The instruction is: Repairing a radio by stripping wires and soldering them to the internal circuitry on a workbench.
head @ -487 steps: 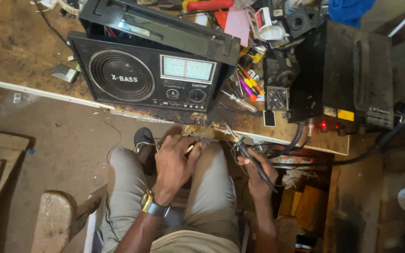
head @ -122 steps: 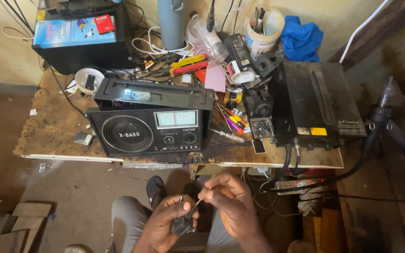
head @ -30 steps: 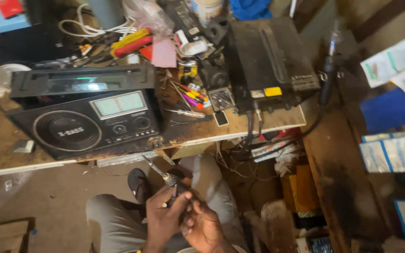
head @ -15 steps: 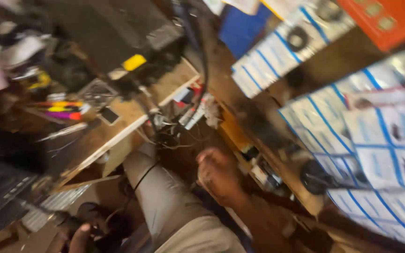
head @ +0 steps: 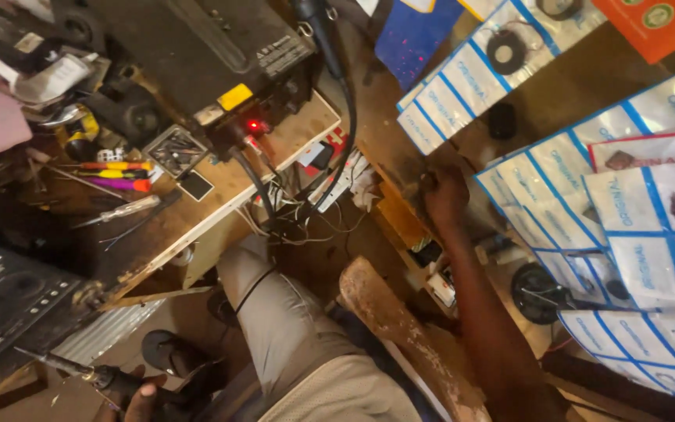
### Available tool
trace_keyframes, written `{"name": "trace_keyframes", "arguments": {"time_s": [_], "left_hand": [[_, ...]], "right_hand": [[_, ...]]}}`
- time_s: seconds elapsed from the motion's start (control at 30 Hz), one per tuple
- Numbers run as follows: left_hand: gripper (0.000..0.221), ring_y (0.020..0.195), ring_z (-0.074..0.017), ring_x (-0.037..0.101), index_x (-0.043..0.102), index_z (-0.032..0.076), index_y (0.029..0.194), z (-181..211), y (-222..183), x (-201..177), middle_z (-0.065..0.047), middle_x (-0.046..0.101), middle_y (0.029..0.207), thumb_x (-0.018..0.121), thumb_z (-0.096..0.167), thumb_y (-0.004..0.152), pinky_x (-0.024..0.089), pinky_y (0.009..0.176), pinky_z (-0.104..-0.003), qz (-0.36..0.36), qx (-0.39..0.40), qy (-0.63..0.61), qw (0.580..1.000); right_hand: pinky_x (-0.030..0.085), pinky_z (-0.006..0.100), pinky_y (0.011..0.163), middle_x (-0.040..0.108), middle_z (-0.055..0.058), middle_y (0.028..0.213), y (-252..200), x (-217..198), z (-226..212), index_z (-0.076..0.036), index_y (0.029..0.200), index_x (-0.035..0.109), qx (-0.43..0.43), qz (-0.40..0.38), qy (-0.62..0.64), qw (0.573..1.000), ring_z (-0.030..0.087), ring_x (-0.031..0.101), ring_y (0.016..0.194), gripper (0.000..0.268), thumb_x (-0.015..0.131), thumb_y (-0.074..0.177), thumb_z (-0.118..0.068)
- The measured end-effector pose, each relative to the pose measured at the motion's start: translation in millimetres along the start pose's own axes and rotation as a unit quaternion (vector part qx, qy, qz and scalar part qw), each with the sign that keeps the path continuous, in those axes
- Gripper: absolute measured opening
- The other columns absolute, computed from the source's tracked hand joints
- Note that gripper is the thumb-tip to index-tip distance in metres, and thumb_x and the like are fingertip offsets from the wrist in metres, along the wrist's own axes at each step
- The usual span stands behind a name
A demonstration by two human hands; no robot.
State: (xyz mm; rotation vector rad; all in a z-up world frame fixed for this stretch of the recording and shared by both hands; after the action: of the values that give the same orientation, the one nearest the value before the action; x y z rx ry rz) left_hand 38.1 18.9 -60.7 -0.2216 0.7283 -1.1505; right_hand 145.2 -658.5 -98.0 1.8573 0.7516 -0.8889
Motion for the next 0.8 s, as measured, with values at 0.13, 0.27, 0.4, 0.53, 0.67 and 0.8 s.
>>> {"name": "trace_keyframes", "arguments": {"time_s": [0.13,0.27,0.4,0.53,0.67,0.8], "left_hand": [[0.044,0.13,-0.0246,0.064,0.074,0.016,0.135,-129.5,117.3,2.3,-0.006,0.069,0.143,0.065,0.039,0.099,0.047,0.114,-0.04,-0.075,0.11,0.221,0.966],[0.054,0.113,-0.0433,0.073,0.069,0.012,0.145,9.2,-60.8,-3.8,-0.035,0.072,0.143,0.077,0.035,0.097,0.054,0.098,-0.053,0.156,0.546,0.302,0.766],[0.021,0.075,-0.0285,0.065,0.075,0.02,0.124,15.3,-50.2,4.8,-0.017,0.074,0.102,0.07,0.022,0.104,0.049,0.077,-0.035,0.107,0.57,0.226,0.783],[0.047,0.101,-0.0157,0.07,0.079,0.0,0.121,-2.4,-20.2,0.4,-0.015,0.079,0.107,0.088,0.018,0.079,0.054,0.088,-0.03,0.122,0.044,-0.073,0.989],[0.046,0.109,-0.0103,0.072,0.085,0.001,0.114,-9.4,10.1,19.9,-0.009,0.085,0.115,0.089,0.031,0.078,0.056,0.099,-0.03,0.029,0.138,-0.016,0.99],[0.036,0.101,-0.0069,0.076,0.086,0.013,0.114,53.2,-3.4,33.2,-0.002,0.088,0.114,0.077,0.038,0.089,0.056,0.091,-0.03,-0.017,0.197,0.047,0.979]], "right_hand": [[0.053,0.055,0.081,0.075,0.02,0.108,10.9,8.2,-8.6,-0.012,0.111,0.081,0.022,-0.056,-0.033,0.998,0.042,0.069,0.099,0.024,0.063,0.095,-0.017],[0.052,0.053,0.071,0.073,0.017,0.099,16.3,7.9,-13.1,-0.013,0.098,0.077,0.015,-0.089,-0.07,0.993,0.039,0.069,0.095,0.018,0.059,0.094,-0.017],[0.052,0.045,0.081,0.076,0.008,0.099,9.8,9.9,-4.1,-0.014,0.096,0.074,-0.017,-0.02,-0.01,1.0,0.031,0.069,0.094,0.009,0.074,0.087,-0.016],[0.049,0.034,0.079,0.069,0.007,0.091,-11.3,-28.9,-123.4,-0.01,0.105,0.068,0.019,-0.116,0.304,0.945,0.017,0.062,0.083,0.005,0.066,0.1,-0.009],[0.059,0.027,0.068,0.081,0.005,0.088,-64.4,-64.7,-294.1,-0.012,0.108,0.078,0.135,-0.353,0.438,0.816,0.017,0.077,0.07,0.06,0.062,0.085,-0.066],[0.055,0.044,0.12,0.07,0.014,0.14,-116.1,-173.4,-517.0,-0.014,0.116,0.075,-0.217,-0.492,0.653,0.533,0.029,0.069,0.134,0.019,0.057,0.113,-0.014]]}}
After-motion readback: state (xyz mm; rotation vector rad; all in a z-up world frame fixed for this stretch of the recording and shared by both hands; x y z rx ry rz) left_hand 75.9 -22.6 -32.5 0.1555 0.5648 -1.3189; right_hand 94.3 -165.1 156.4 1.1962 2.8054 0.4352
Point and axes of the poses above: each hand's wrist, its own y-axis towards the middle knuckle, its own x-axis out of the palm, z = x × y, the point moved 7 cm from there along y, towards the middle knuckle
